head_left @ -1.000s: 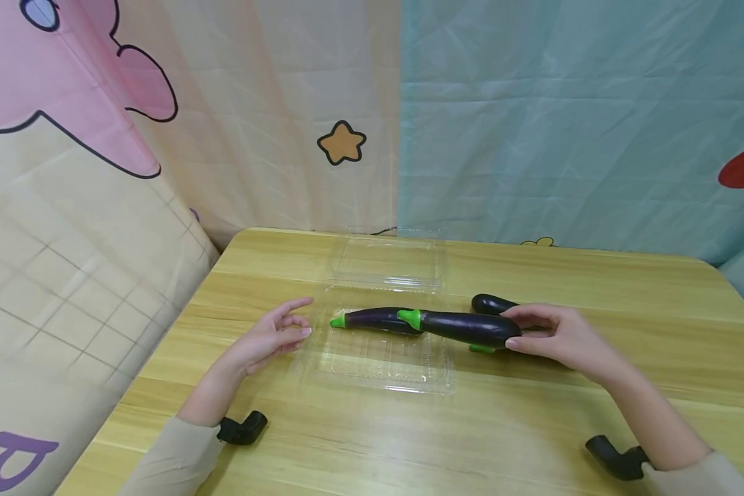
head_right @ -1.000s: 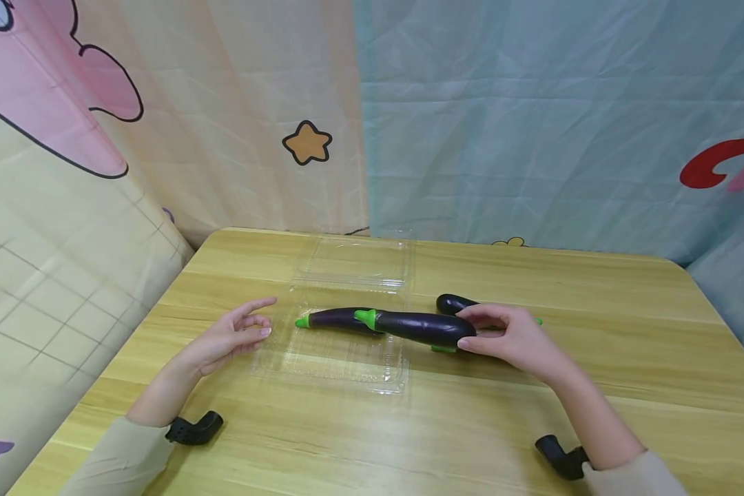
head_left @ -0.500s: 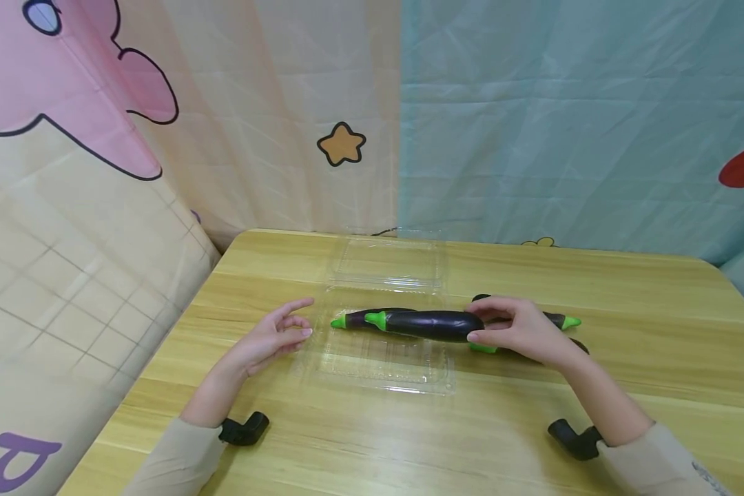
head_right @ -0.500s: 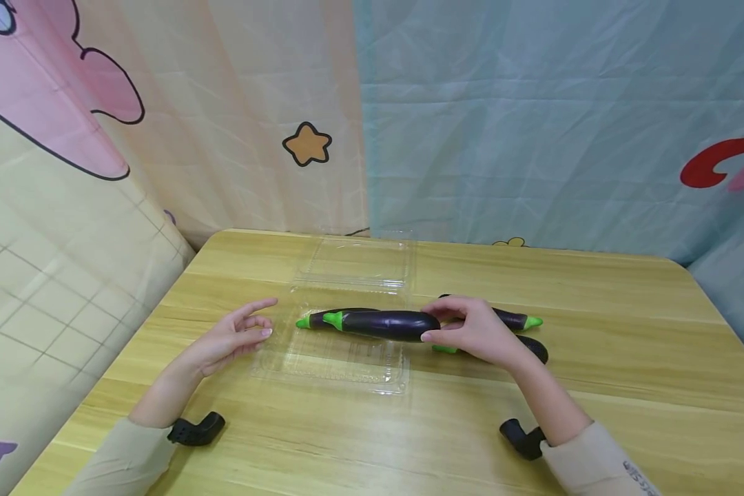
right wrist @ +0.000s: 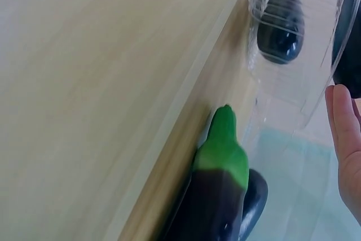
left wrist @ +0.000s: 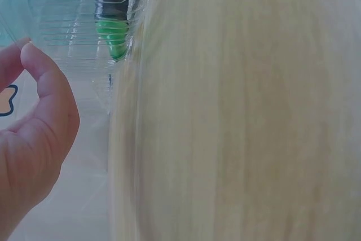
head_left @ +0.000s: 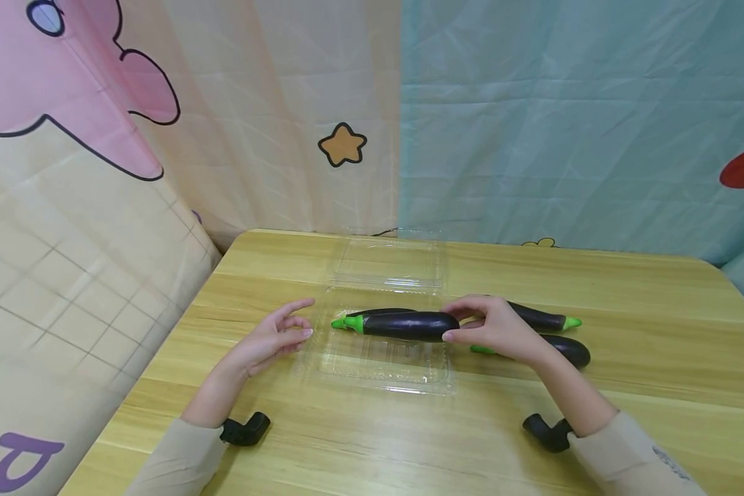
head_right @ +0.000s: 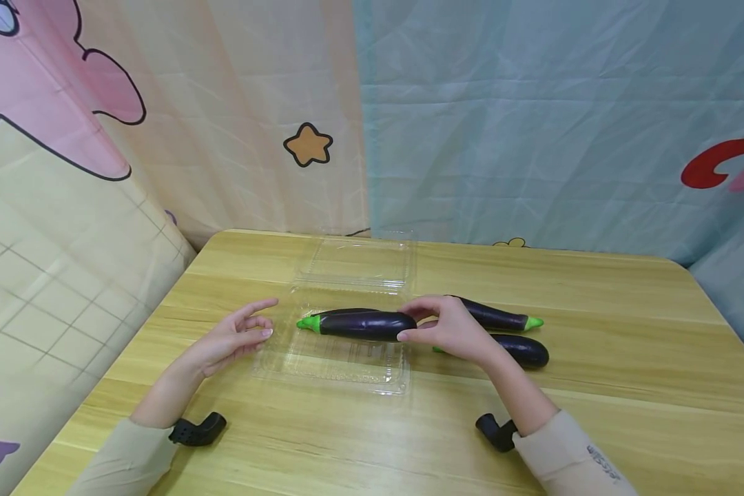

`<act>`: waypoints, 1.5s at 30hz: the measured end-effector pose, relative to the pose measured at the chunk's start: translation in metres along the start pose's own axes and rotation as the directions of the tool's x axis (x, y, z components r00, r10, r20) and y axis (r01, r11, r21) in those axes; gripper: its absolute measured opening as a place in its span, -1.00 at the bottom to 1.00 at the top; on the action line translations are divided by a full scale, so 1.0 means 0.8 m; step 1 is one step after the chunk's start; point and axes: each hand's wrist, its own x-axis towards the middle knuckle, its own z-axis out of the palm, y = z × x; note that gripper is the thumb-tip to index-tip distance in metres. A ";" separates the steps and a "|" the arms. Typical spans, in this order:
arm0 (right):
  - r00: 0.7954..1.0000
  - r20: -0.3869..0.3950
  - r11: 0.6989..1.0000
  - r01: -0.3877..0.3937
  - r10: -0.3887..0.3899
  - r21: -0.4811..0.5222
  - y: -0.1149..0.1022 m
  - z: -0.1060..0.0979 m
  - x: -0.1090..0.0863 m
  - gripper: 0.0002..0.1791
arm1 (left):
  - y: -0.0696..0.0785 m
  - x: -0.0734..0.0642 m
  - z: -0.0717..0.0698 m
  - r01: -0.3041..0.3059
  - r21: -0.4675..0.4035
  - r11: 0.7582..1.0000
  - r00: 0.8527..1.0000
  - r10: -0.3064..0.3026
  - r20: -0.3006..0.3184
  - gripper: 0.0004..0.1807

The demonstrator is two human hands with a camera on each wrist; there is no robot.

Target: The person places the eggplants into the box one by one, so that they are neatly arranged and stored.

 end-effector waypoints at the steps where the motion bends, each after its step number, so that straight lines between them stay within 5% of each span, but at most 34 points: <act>1: 1.000 0.004 1.000 0.008 -0.008 0.002 0.000 0.002 0.002 -0.51 | 0.000 0.000 0.000 0.000 -0.001 1.000 1.000 0.000 0.001 -0.26; 16: 0.997 0.051 0.998 0.061 -0.061 0.002 -0.008 0.022 0.018 -0.54 | -0.001 0.001 0.003 0.008 -0.013 1.000 1.000 -0.008 -0.001 -0.26; 45: 0.993 0.063 0.956 0.111 -0.097 -0.270 -0.021 0.058 0.036 -0.63 | -0.002 0.001 -0.001 -0.004 -0.031 1.000 1.000 0.004 0.009 -0.27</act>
